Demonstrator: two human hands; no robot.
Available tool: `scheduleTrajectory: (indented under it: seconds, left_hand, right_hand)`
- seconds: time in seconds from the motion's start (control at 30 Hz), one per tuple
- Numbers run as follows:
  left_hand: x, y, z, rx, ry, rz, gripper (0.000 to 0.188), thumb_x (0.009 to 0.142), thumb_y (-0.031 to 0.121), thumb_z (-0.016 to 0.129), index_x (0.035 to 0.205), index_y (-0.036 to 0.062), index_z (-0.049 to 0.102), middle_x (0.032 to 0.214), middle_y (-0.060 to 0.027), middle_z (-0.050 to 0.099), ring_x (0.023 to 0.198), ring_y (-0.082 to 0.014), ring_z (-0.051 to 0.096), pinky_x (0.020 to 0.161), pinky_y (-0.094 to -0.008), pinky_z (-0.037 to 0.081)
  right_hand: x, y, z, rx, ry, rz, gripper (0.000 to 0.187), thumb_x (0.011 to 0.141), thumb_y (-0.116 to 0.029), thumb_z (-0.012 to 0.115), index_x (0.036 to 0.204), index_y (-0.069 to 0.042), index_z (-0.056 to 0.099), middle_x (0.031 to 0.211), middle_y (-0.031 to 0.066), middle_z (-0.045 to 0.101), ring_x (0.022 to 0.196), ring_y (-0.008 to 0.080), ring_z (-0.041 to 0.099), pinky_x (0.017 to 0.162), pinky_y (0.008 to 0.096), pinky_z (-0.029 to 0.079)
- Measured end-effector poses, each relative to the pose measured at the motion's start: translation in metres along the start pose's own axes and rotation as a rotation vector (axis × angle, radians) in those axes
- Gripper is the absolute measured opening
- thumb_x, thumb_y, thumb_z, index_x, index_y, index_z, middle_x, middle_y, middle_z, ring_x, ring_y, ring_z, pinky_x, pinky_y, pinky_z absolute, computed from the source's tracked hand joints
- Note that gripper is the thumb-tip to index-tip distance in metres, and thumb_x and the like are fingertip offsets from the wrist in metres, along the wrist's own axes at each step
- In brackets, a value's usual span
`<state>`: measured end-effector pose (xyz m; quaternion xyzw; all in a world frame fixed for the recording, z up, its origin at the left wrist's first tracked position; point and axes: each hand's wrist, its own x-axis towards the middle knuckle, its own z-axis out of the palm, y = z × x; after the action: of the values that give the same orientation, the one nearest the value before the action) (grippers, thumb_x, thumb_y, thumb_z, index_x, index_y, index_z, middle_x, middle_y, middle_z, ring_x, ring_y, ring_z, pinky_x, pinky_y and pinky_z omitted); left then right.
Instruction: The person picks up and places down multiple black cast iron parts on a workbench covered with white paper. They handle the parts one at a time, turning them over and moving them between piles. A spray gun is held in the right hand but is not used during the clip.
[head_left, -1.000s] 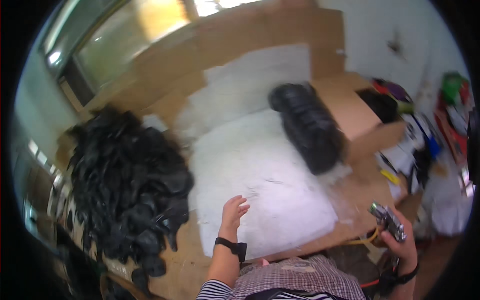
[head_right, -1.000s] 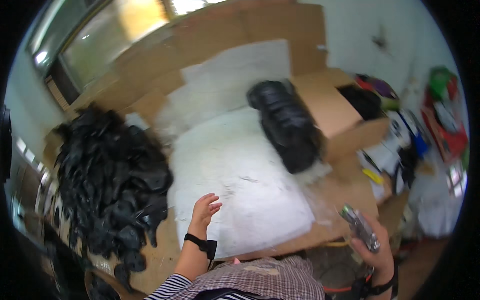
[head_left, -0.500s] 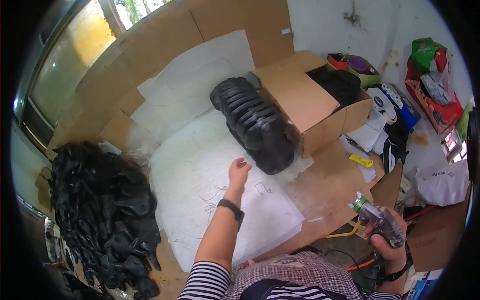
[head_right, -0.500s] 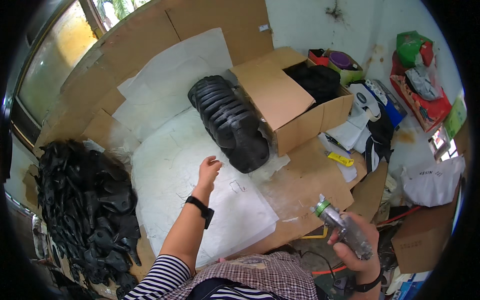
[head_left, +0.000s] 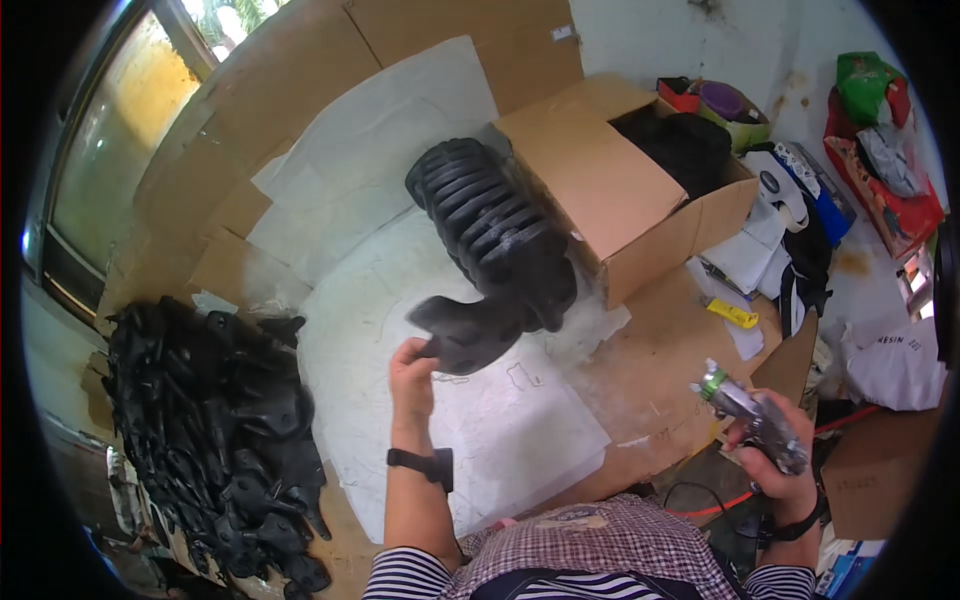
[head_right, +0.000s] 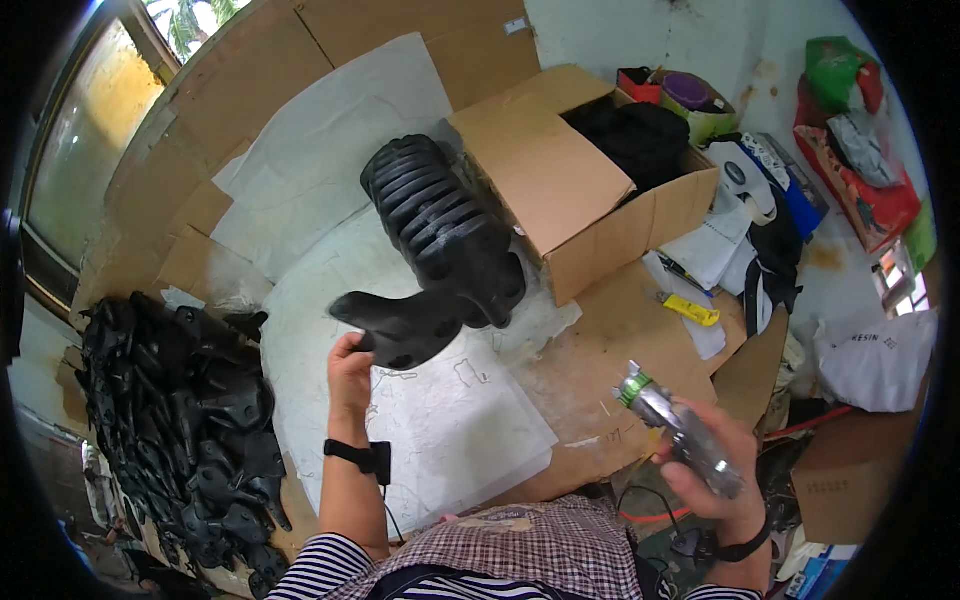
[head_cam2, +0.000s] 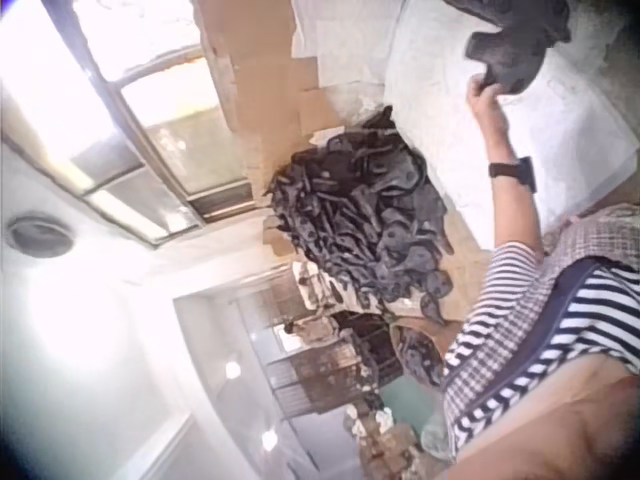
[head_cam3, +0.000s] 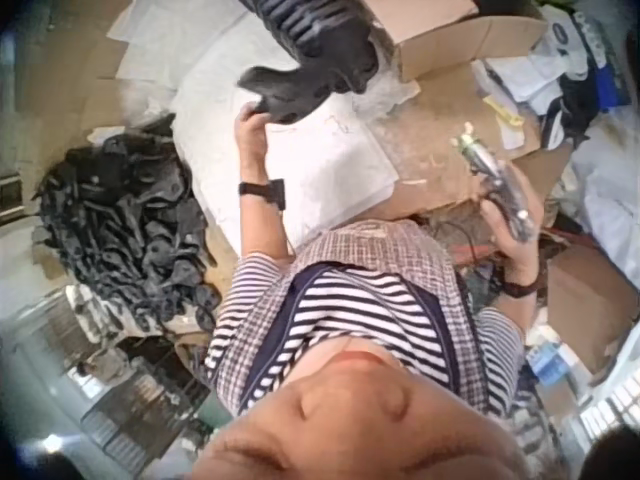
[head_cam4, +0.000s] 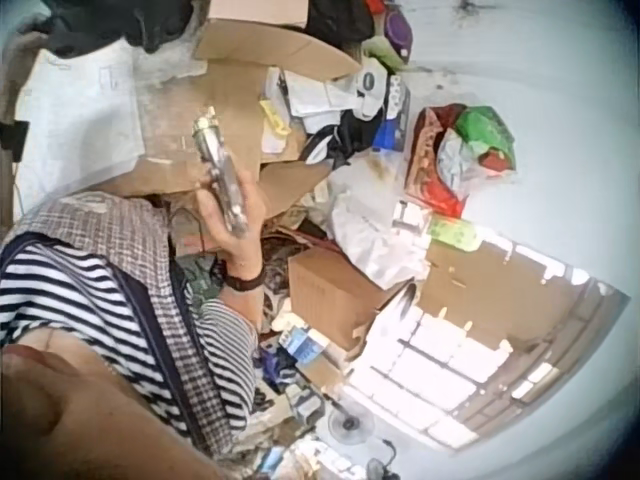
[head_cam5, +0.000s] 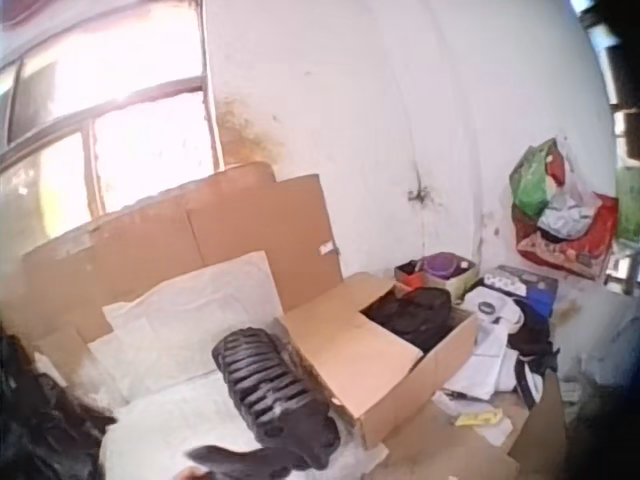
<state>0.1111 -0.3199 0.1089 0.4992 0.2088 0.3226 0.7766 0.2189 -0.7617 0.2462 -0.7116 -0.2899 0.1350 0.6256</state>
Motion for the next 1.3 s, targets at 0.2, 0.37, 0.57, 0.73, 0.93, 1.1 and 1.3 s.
scheduleTrajectory:
  seconds: [0.2, 0.37, 0.57, 0.73, 0.93, 1.1, 1.3]
  left_hand:
    - [0.046, -0.012, 0.040, 0.079, -0.118, 0.044, 0.027, 0.066, -0.008, 0.058, 0.092, -0.0011, 0.058, 0.096, -0.0074, 0.065, 0.093, -0.0165, 0.059, 0.086, -0.0280, 0.045]
    - [0.064, -0.050, 0.070, 0.422, -0.094, 0.040, 0.029, 0.070, -0.001, 0.069, 0.096, 0.0024, 0.058, 0.093, -0.0020, 0.061, 0.089, -0.0119, 0.055, 0.082, -0.0272, 0.044]
    - [0.010, -0.019, 0.046, 0.235, -0.134, 0.124, 0.030, 0.072, 0.003, 0.072, 0.098, 0.0025, 0.056, 0.086, -0.0009, 0.058, 0.079, -0.0100, 0.054, 0.071, -0.0246, 0.045]
    - [-0.027, 0.025, -0.021, 0.058, -0.058, 0.088, 0.030, 0.073, -0.006, 0.063, 0.101, -0.0001, 0.054, 0.102, -0.0128, 0.065, 0.094, -0.0210, 0.064, 0.088, -0.0331, 0.050]
    - [0.002, -0.024, 0.010, -0.104, -0.195, -0.095, 0.045, 0.076, -0.006, 0.064, 0.119, -0.0027, 0.053, 0.113, -0.0131, 0.063, 0.103, -0.0216, 0.061, 0.094, -0.0342, 0.048]
    - [0.068, -0.094, 0.059, 0.435, -0.168, -0.011, 0.051, 0.071, 0.007, 0.076, 0.115, -0.0041, 0.054, 0.106, -0.0102, 0.062, 0.098, -0.0177, 0.058, 0.087, -0.0304, 0.046]
    - [0.086, -0.114, 0.066, 1.017, -0.234, -0.027, 0.041, 0.063, 0.013, 0.082, 0.093, -0.0037, 0.060, 0.085, -0.0073, 0.062, 0.077, -0.0156, 0.058, 0.070, -0.0289, 0.047]
  right_hand:
    - [-0.007, 0.034, -0.002, -0.111, -0.136, 0.181, 0.052, 0.077, -0.010, 0.072, 0.125, 0.001, 0.054, 0.085, 0.0052, 0.065, 0.076, 0.0116, 0.062, 0.069, 0.0265, 0.051]
    - [-0.005, 0.056, 0.020, -0.026, -0.188, 0.348, 0.051, 0.077, -0.009, 0.073, 0.124, 0.000, 0.055, 0.086, 0.0029, 0.064, 0.077, 0.0089, 0.059, 0.071, 0.0248, 0.049]
    - [-0.011, 0.034, 0.002, 0.103, -0.058, 0.216, 0.057, 0.077, -0.014, 0.072, 0.127, 0.001, 0.051, 0.092, 0.0087, 0.062, 0.078, 0.0154, 0.060, 0.071, 0.0308, 0.052]
    - [-0.014, 0.005, 0.001, 0.130, 0.009, 0.013, 0.056, 0.078, -0.011, 0.070, 0.129, 0.001, 0.049, 0.102, 0.0122, 0.061, 0.080, 0.0164, 0.061, 0.071, 0.0320, 0.053]
    - [-0.018, 0.052, 0.000, -0.015, -0.125, 0.351, 0.051, 0.078, -0.009, 0.072, 0.124, 0.002, 0.054, 0.086, 0.0016, 0.065, 0.078, 0.0087, 0.061, 0.072, 0.0242, 0.050]
    - [-0.022, 0.050, -0.003, -0.041, -0.091, 0.265, 0.051, 0.078, -0.011, 0.072, 0.124, 0.001, 0.054, 0.088, 0.0024, 0.065, 0.078, 0.0087, 0.062, 0.072, 0.0248, 0.050]
    - [-0.024, 0.045, -0.002, -0.049, -0.118, 0.269, 0.052, 0.078, -0.010, 0.072, 0.126, 0.000, 0.053, 0.088, 0.0036, 0.065, 0.079, 0.0089, 0.061, 0.074, 0.0248, 0.050]
